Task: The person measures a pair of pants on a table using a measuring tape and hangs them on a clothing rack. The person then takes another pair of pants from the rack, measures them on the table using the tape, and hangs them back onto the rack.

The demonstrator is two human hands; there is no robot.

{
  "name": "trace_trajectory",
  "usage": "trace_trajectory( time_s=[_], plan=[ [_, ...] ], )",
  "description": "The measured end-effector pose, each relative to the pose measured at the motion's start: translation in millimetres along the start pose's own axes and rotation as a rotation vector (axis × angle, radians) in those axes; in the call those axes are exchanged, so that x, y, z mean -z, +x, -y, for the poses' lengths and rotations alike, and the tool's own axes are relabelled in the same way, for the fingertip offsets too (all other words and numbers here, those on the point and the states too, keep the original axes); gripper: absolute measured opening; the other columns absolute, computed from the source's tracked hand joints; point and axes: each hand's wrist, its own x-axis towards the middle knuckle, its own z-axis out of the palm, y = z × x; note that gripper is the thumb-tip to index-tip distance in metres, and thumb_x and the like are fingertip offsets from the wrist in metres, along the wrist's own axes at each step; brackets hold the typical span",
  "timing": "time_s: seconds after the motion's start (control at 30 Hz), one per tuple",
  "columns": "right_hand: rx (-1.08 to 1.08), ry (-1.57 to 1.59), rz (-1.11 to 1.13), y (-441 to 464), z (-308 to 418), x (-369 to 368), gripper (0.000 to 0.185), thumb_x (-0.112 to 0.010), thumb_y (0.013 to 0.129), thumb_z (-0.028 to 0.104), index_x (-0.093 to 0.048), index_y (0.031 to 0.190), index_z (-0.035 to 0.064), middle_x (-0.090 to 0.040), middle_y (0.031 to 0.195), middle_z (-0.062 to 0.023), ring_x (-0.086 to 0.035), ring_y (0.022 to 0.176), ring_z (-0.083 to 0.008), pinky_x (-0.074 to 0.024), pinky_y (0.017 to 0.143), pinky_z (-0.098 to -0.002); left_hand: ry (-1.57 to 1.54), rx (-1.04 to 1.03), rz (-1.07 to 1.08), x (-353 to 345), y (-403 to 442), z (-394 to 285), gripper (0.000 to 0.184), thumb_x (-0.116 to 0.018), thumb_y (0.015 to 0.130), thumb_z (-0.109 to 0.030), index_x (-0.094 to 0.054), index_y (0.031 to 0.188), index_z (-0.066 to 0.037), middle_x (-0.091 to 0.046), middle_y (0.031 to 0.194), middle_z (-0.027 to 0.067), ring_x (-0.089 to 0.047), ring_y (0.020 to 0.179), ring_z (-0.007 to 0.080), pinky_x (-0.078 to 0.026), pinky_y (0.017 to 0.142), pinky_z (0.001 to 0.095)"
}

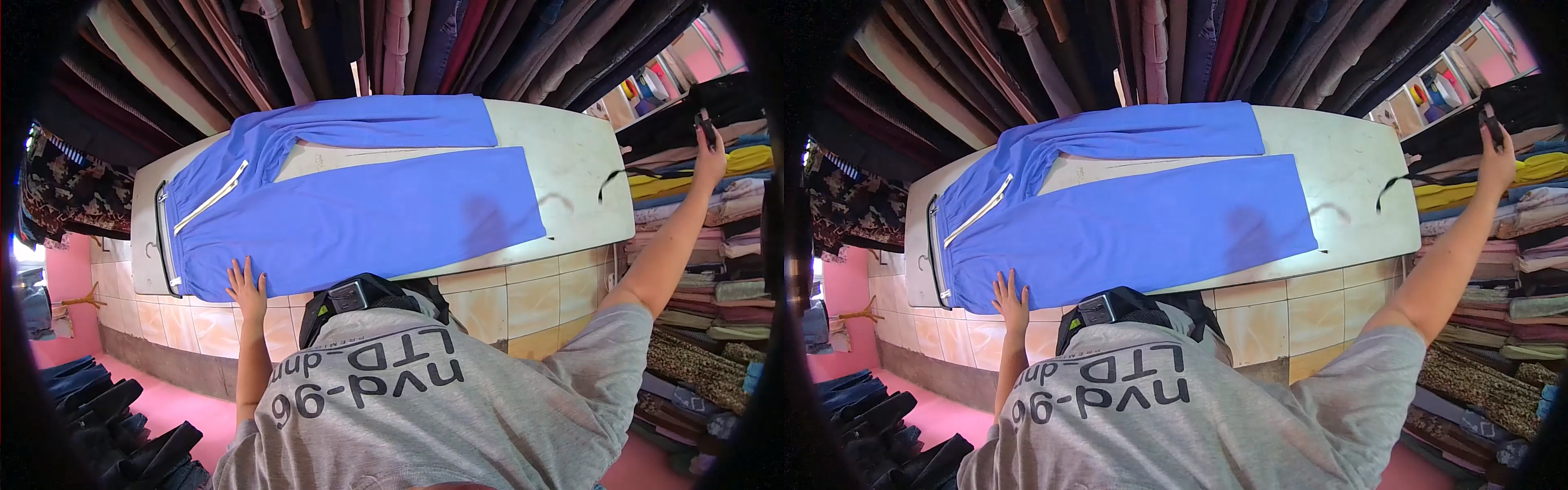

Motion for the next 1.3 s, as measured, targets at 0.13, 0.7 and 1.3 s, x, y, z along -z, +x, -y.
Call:
trace_trajectory(
  time_s=[0.13,0.7,1.3],
  plan=[
    [0.066,-0.283,0.053,-45.2,-6.3,-36.2,0.035,-0.070,0.082,0.031,-0.062,0.096,-0.0003,-0.063,0.070,-0.0054,-0.057,0.057,-0.0137,-0.0451,0.056,-0.0308,-0.007,0.009,-0.014,0.3,-0.3,-2.8,0.056,-0.057,0.088,-0.032,-0.038,0.141,-0.025,-0.021,0.152,0.0108,-0.017,0.139,0.0390,-0.012,0.103,0.0684],
    [-0.615,-0.770,0.342,-322.0,66.3,-170.2,0.051,-0.065,0.083,0.040,-0.055,0.120,0.0060,-0.057,0.119,-0.0203,-0.052,0.112,-0.0352,-0.0434,0.090,-0.0452,-0.241,0.378,-0.367,19.9,1.8,122.3,0.051,-0.061,0.087,-0.026,-0.045,0.135,-0.018,-0.030,0.144,0.0237,-0.022,0.135,0.0427,-0.019,0.110,0.0519],
    [-0.254,-0.222,0.691,-464.1,391.4,-334.6,0.065,-0.066,0.078,0.046,-0.050,0.127,0.0069,-0.041,0.132,-0.0232,-0.045,0.116,-0.0419,-0.0424,0.094,-0.0465,-0.135,0.616,-0.105,74.6,109.7,232.6,0.051,-0.071,0.076,-0.033,-0.058,0.114,-0.002,-0.059,0.109,0.0214,-0.054,0.105,0.0369,-0.047,0.086,0.0443]
  ],
)
